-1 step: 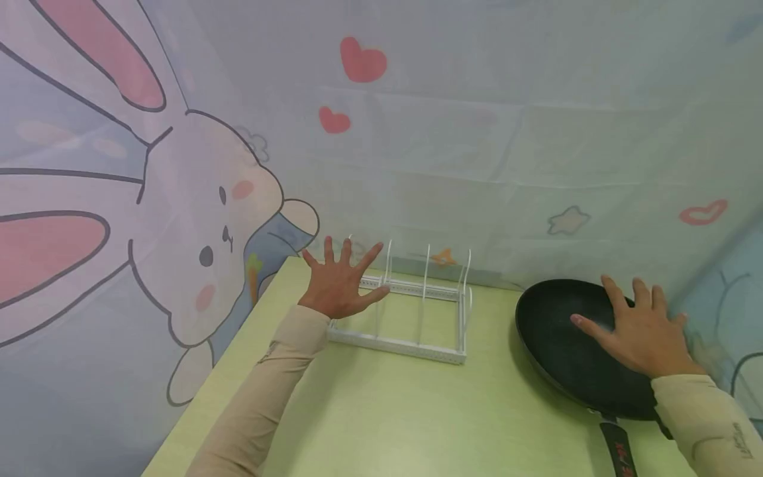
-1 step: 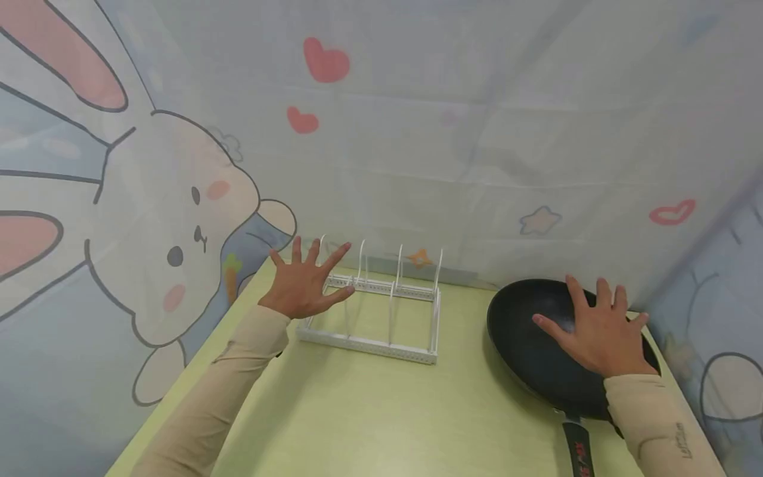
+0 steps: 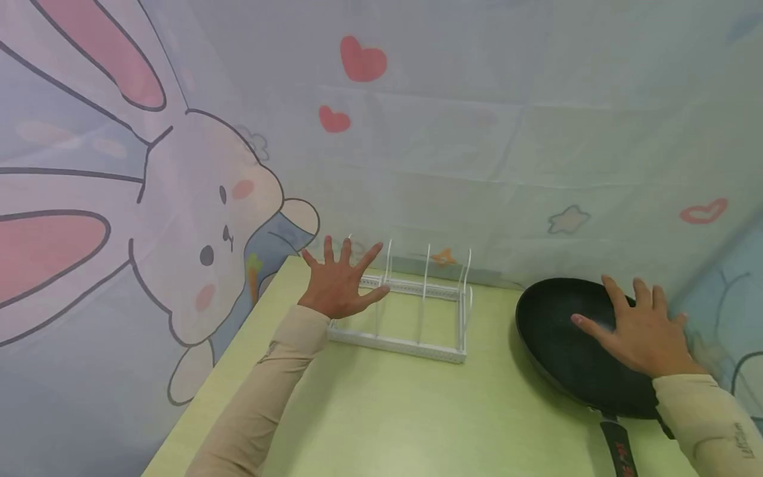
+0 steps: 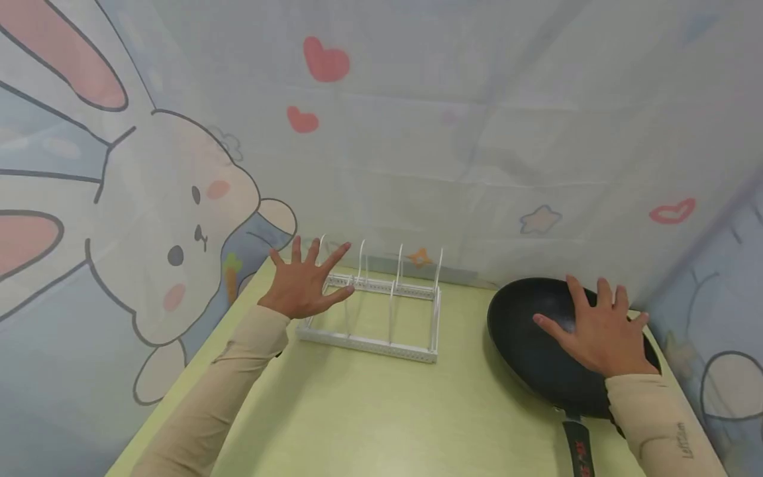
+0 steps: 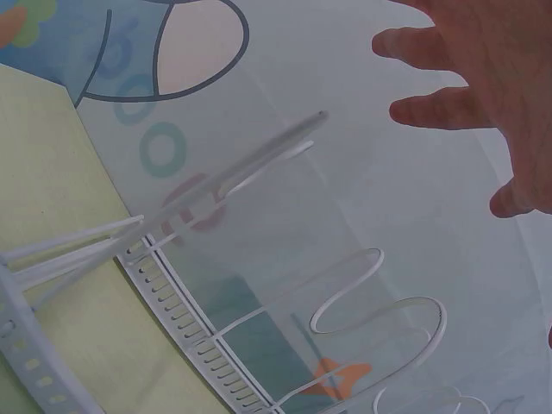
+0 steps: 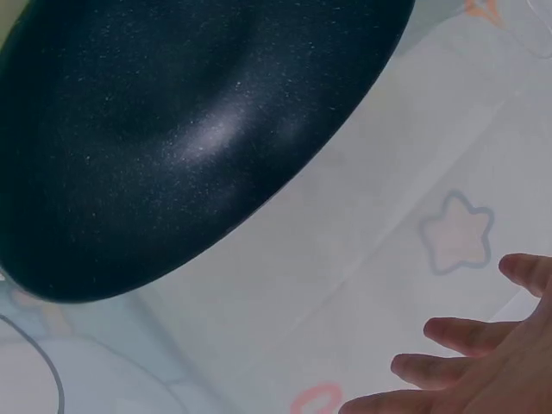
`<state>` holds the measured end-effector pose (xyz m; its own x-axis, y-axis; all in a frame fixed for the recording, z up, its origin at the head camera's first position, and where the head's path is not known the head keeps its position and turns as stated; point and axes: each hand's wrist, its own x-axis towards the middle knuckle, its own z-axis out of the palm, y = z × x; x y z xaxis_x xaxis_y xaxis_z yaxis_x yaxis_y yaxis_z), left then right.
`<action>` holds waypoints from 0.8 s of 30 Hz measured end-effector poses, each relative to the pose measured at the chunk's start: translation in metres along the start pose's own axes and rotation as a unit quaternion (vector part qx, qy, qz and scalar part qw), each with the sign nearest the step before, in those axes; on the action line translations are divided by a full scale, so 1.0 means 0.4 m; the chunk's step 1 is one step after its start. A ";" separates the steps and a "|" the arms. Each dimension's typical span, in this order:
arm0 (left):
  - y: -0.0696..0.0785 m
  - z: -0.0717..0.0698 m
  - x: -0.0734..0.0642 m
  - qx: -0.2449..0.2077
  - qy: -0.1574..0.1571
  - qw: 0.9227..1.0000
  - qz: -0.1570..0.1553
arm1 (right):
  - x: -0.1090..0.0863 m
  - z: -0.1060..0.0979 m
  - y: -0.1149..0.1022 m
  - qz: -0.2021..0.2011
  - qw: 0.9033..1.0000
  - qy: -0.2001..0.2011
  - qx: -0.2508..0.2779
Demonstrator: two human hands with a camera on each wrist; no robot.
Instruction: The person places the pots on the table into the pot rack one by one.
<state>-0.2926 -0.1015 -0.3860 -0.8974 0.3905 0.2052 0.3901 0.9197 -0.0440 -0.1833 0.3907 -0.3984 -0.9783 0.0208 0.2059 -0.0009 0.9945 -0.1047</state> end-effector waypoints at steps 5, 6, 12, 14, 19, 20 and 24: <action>0.015 0.000 -0.045 -0.019 0.014 1.000 -0.001 | -0.036 -0.014 -0.002 -0.001 1.000 -0.013 0.006; 0.021 0.001 -0.058 -0.025 0.022 0.999 -0.002 | -0.046 -0.018 -0.003 -0.003 1.000 -0.017 0.011; 0.097 0.022 -0.140 -0.091 0.078 0.993 0.003 | -0.115 -0.014 0.002 -0.001 1.000 -0.027 0.010; 0.129 0.036 -0.166 -0.115 0.075 0.990 0.012 | -0.139 -0.006 0.008 -0.001 1.000 -0.021 0.013; 0.192 0.083 -0.211 -0.150 0.048 0.987 0.028 | -0.185 0.016 0.016 -0.001 0.999 0.004 0.040; 0.202 0.092 -0.216 -0.155 0.046 0.986 0.031 | -0.194 0.021 0.018 0.003 0.999 0.005 0.043; 0.244 0.121 -0.225 -0.182 0.032 0.982 0.038 | -0.231 0.037 0.027 0.026 0.999 -0.001 0.047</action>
<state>-0.1839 -0.0451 -0.4562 -0.8529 0.4425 0.2770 0.5131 0.8085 0.2882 -0.0958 0.3982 -0.4331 -0.9780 0.0710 0.1959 0.0299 0.9782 -0.2053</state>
